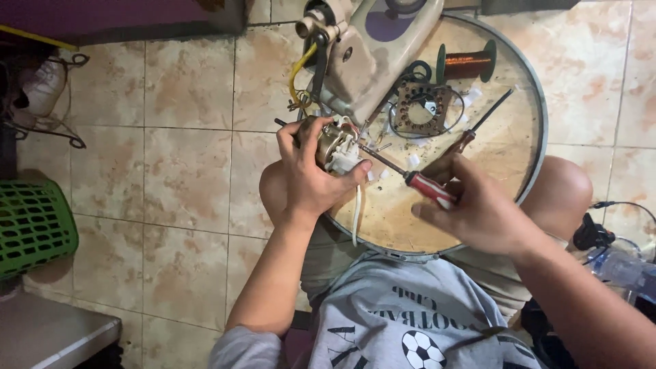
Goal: A person is disassembling a small electric motor using a screwdriver to pry components apart and disconnect wires.
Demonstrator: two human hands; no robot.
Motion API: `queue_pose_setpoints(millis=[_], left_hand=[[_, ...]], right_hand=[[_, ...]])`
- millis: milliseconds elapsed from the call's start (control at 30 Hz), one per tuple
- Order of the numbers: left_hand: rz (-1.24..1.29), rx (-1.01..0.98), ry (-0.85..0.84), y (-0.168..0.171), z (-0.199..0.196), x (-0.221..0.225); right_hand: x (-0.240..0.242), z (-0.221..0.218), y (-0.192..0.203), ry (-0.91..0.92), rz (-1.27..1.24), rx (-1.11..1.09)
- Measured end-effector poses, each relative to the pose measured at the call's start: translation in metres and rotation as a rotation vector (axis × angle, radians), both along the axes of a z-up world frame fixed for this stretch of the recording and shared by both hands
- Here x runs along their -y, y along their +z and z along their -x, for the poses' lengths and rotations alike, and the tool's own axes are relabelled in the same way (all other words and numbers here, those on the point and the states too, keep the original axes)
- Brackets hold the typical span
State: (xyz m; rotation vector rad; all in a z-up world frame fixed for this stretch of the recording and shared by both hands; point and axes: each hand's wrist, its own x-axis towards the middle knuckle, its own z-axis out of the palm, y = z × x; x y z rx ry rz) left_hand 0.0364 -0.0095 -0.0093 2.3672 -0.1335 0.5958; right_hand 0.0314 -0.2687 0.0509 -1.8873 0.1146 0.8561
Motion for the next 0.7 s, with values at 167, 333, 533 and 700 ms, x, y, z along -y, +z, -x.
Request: queue_pose_setpoints(millis=[167, 333, 533, 700], left_hand=[[0.023, 0.010, -0.004, -0.001, 0.001, 0.000], [0.036, -0.022, 0.015, -0.002, -0.001, 0.000], [0.156, 0.054, -0.006, -0.016, -0.001, -0.004], [0.127, 0.051, 0.013, -0.014, 0.000, -0.004]], right_hand=[[0.005, 0.020, -0.032, 0.159, 0.292, 0.667], [0.002, 0.023, -0.033, 0.253, 0.370, 1.103], [0.009, 0.001, -0.046, -0.262, -0.331, -0.114], [-0.005, -0.005, -0.030, -0.126, -0.231, -0.055]])
